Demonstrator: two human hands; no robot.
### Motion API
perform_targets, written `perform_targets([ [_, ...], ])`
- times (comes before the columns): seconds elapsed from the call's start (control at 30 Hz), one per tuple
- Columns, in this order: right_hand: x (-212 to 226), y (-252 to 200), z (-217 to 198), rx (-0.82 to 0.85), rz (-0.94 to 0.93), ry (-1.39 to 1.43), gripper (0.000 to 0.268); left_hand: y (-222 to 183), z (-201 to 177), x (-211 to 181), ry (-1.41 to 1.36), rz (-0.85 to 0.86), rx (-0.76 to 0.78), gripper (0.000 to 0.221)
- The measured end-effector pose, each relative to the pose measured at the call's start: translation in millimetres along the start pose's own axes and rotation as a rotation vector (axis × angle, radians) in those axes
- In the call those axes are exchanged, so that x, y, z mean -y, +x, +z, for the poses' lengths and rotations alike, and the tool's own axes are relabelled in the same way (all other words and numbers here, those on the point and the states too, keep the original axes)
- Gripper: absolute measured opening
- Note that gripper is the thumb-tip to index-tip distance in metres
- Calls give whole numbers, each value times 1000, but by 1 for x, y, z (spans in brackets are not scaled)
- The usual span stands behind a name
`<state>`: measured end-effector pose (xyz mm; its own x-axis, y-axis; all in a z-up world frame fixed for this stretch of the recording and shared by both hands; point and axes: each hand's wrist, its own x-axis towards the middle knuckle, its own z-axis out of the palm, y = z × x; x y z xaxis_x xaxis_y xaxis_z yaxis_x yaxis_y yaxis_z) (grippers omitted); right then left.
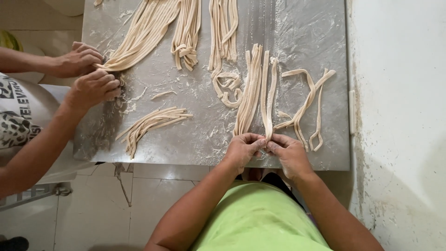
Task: Braiding long strands of dough on a stainless steel table in a bakery production area.
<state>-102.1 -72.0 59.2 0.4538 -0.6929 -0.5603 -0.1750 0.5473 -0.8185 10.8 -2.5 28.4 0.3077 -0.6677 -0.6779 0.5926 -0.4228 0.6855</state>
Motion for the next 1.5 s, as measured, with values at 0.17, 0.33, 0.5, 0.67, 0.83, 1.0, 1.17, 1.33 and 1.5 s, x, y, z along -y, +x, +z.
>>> perform_targets([
  [0.17, -7, 2, -8, 21, -108, 93, 40, -10, 10, -5, 40, 30, -37, 15],
  [0.33, -17, 9, -14, 21, -139, 171, 43, -2, 13, -1, 194, 120, -74, 12],
  [0.5, -1, 4, -13, 16, -187, 146, 61, -13, 18, -23, 185, 193, -74, 13],
  [0.67, 54, -10, -17, 24, -291, -83, 67, -14, 36, -56, 182, 296, 9, 20],
  [0.83, 122, -21, -49, -226, -441, -344, 38, 1, 50, -105, 232, 461, 99, 11],
  [1.0, 68, -19, -89, -228, -368, -843, 17, 20, 51, -60, 604, 455, 156, 9],
  [1.17, 4, -5, -85, -264, -366, -1477, 17, 53, 39, 7, 1238, 624, -121, 14],
  [1.33, 5, 1, -64, -217, -497, -1497, 17, 8, 3, -32, 1301, 581, -289, 16],
  [1.5, 0, 4, 3, 88, -446, -1371, 22, -5, -34, -12, 1476, 629, -405, 35],
])
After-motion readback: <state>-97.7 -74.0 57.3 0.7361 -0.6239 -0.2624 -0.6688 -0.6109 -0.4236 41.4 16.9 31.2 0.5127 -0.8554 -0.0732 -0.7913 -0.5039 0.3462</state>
